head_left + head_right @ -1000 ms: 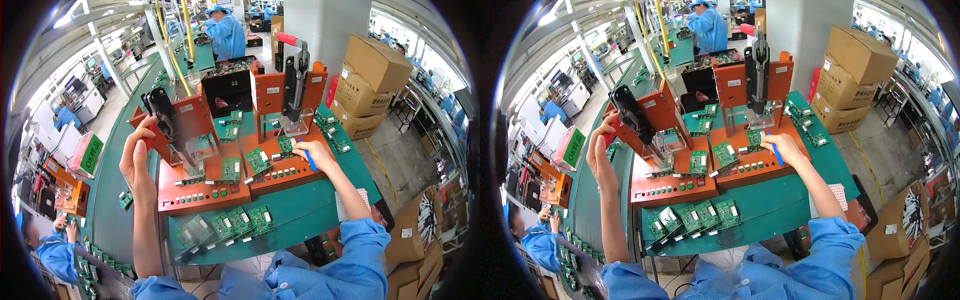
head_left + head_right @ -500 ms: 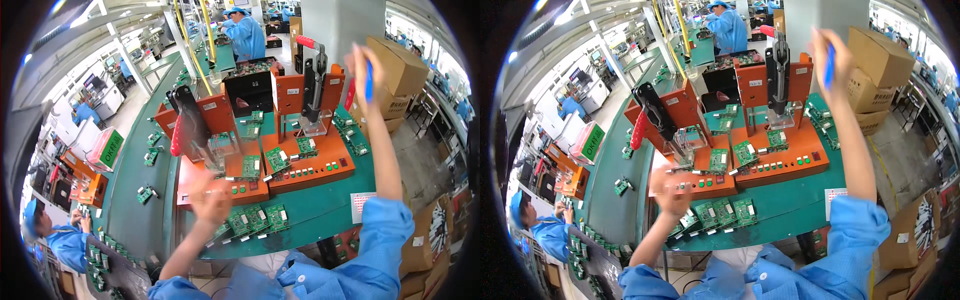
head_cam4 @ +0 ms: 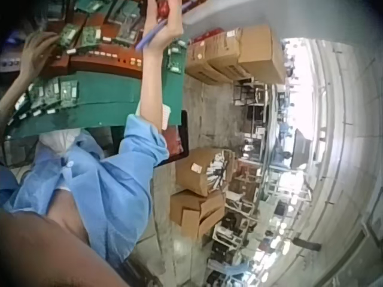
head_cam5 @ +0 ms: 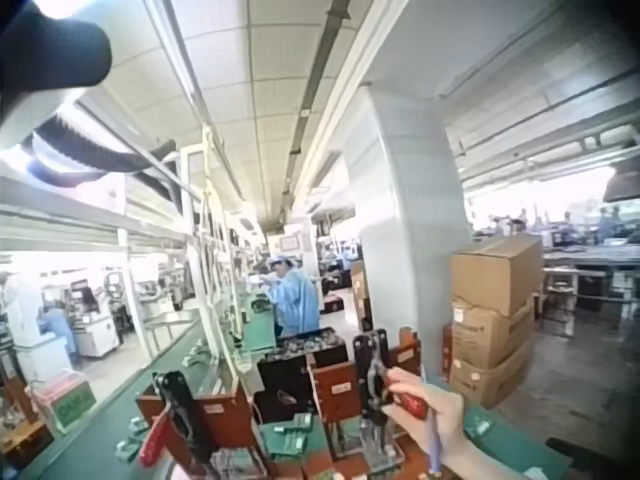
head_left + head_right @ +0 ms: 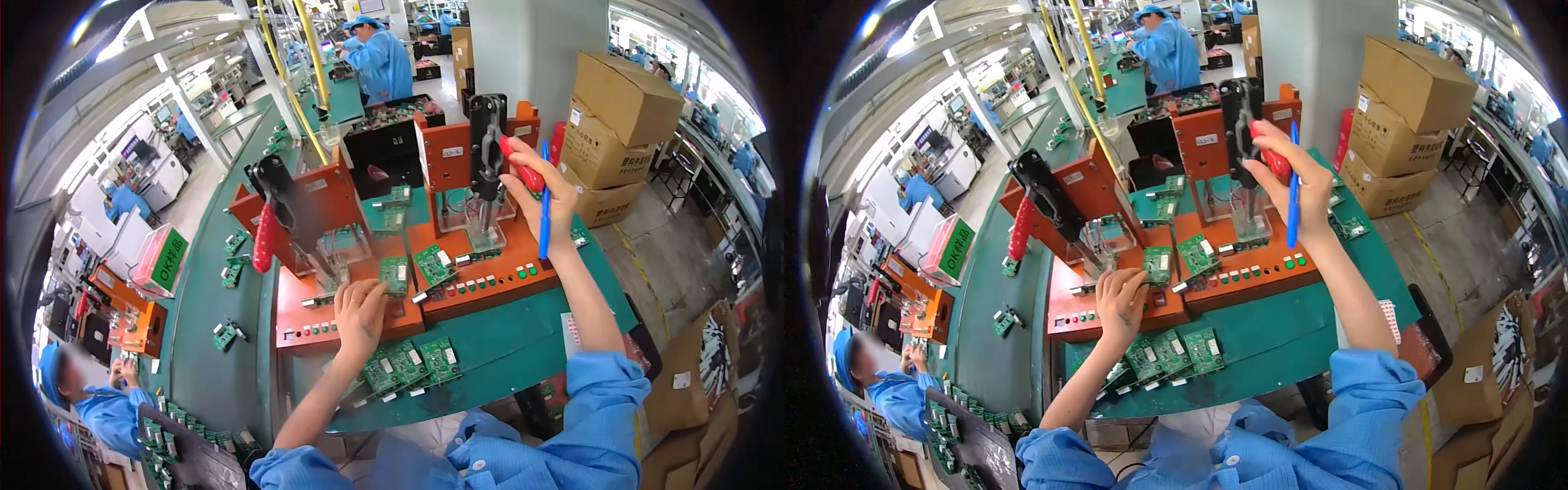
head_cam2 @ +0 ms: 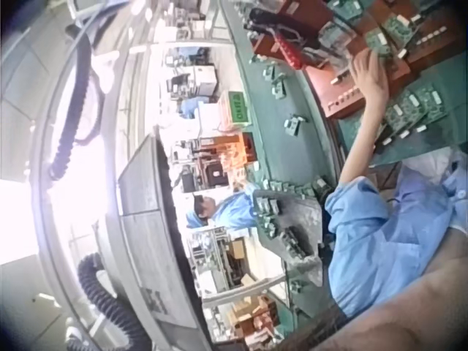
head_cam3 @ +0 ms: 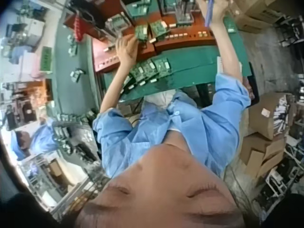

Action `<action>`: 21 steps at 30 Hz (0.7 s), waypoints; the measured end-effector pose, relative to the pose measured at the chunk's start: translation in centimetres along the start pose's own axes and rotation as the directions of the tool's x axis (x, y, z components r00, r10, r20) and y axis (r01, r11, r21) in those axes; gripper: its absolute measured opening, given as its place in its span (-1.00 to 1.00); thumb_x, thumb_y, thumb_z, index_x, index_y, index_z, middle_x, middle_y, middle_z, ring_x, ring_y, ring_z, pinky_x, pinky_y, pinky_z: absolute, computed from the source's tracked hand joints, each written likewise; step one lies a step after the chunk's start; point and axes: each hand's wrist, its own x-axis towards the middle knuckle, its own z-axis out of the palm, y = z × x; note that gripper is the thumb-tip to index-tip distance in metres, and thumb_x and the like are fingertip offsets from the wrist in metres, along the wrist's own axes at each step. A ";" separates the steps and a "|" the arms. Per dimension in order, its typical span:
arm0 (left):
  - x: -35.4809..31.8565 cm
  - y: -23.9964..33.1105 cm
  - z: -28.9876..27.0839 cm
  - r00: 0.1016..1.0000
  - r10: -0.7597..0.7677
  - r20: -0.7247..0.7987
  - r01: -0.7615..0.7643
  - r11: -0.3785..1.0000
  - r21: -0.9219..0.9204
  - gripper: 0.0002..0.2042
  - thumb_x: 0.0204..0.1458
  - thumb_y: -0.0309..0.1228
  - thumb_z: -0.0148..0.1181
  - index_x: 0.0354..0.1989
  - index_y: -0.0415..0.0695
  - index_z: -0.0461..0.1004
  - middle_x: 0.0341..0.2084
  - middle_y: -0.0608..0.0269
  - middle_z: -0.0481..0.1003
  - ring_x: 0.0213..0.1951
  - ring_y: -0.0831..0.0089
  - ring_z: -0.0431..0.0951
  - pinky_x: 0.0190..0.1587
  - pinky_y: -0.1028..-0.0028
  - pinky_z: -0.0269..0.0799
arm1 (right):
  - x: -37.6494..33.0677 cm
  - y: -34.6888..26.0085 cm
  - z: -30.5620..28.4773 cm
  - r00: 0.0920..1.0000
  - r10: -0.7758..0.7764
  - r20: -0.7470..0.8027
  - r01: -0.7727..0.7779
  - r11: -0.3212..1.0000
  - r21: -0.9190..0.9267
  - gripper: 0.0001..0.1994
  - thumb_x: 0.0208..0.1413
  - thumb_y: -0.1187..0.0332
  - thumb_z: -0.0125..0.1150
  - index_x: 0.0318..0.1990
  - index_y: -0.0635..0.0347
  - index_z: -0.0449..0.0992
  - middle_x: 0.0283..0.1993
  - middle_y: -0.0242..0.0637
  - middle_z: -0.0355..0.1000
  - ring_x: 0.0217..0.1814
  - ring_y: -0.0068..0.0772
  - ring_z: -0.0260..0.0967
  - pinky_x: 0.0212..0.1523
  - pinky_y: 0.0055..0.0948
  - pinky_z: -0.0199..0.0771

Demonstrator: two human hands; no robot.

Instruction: The person tests circuit boards by loading them into testing fixtures, operating the machines with levers and buttons, marking the boards with a pen, and placing them onto the table.

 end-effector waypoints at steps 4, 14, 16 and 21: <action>-2.5 1.7 -0.4 0.995 0.098 0.022 -0.100 0.991 0.088 -0.77 -0.03 -0.41 0.36 -0.15 -0.05 0.62 0.02 0.18 0.51 0.11 0.14 0.46 0.26 0.04 0.20 | -5.8 -1.0 -3.6 0.991 0.136 0.012 -0.133 0.982 -0.136 -0.67 0.20 0.55 0.21 0.13 0.35 0.49 0.20 -0.12 0.48 0.16 -0.32 0.47 0.17 -0.36 0.45; -4.3 1.9 0.0 0.992 0.032 0.124 -0.056 0.979 0.198 -0.65 0.00 -0.27 0.36 -0.03 -0.07 0.62 0.26 0.02 0.34 0.31 0.04 0.26 0.34 0.03 0.11 | -19.1 4.0 -7.2 0.969 0.194 0.154 -0.057 0.780 -0.624 -0.72 0.08 0.49 0.30 -0.06 0.43 0.52 0.00 0.11 0.53 0.10 0.16 0.46 0.16 -0.05 0.39; -3.9 2.0 -0.3 0.991 0.029 0.132 -0.058 0.974 0.218 -0.65 -0.01 -0.25 0.36 -0.04 -0.07 0.62 0.26 0.01 0.34 0.32 0.05 0.24 0.35 0.02 0.08 | -18.2 4.6 -6.6 0.965 0.190 0.179 -0.035 0.773 -0.634 -0.73 0.09 0.47 0.31 -0.08 0.41 0.52 -0.04 0.10 0.54 0.05 0.15 0.48 0.12 -0.06 0.40; -2.0 2.9 -0.2 0.983 -0.008 0.182 -0.027 0.982 0.188 -0.68 0.00 -0.25 0.34 -0.07 -0.07 0.63 0.23 0.07 0.38 0.31 0.09 0.27 0.38 0.02 -0.01 | -15.7 4.8 -6.1 0.975 0.167 0.146 -0.027 0.742 -0.670 -0.81 0.23 0.36 0.17 -0.10 0.27 0.55 -0.21 0.00 0.57 -0.15 -0.05 0.54 -0.08 -0.22 0.48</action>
